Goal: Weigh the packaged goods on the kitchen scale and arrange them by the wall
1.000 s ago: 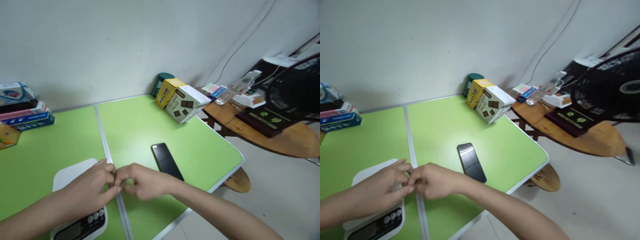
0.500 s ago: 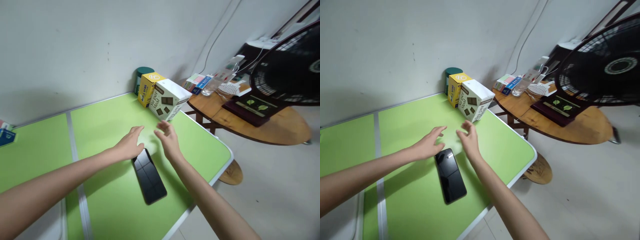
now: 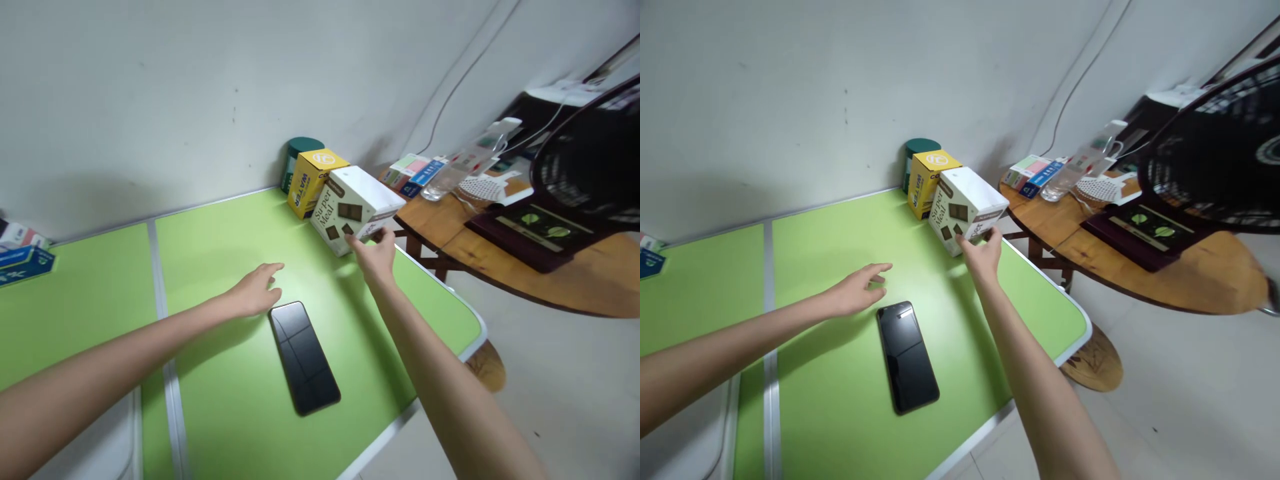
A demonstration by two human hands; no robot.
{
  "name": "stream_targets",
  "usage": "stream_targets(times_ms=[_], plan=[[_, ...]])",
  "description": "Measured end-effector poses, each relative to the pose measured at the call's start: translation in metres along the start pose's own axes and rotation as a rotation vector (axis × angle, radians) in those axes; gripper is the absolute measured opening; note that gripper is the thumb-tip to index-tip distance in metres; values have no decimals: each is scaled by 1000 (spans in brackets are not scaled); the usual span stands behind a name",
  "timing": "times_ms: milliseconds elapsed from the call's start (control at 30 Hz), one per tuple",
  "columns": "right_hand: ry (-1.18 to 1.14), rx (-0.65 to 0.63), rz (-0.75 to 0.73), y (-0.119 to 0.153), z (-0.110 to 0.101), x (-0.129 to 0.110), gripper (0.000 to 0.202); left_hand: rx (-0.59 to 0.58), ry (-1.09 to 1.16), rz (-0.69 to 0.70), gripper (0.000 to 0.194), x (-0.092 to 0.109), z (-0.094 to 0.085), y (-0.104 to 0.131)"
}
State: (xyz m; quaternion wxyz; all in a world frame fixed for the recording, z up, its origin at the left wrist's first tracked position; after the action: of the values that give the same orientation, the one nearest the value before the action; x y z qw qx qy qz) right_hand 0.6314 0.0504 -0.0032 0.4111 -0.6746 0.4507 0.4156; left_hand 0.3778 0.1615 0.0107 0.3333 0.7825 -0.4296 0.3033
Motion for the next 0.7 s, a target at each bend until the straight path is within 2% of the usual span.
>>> stream_targets(times_ms=[133,200,300,400,467,533,600,700], plan=[[-26,-19,-21,37,-24,-11,59,25,31,8,56,-11,-13,26],[-69,-123,-41,60,-32,-24,55,46,56,47,59,-10,-23,43],[-150,-386,-78,102,-30,-55,54,94,90,106,79,-5,-48,76],[-250,-691,-102,155,-9,-95,50,135,122,146,96,-3,-83,120],[-319,-874,-123,192,10,-121,49,132,154,151,87,-10,-104,156],[-363,-1022,-159,229,30,-142,53,160,164,92,72,-27,-123,197],[-366,-1139,-212,261,51,-158,58,259,138,5,67,-50,-137,239],[-281,-1271,-334,299,81,-170,64,396,111,-77,72,-81,-143,294]])
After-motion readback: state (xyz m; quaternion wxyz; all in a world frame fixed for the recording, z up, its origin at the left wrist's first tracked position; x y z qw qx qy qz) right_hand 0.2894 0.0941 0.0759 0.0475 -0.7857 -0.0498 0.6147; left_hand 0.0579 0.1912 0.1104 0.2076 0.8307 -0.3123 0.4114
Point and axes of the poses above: each hand's wrist, its own y-axis away from the middle knuckle, its own z-axis out of the palm, x = y × z, the point moved 6 cm from there along -y, towards the middle knuckle, and after that the axes turned 3 degrees about z, right-handed, at the moved point
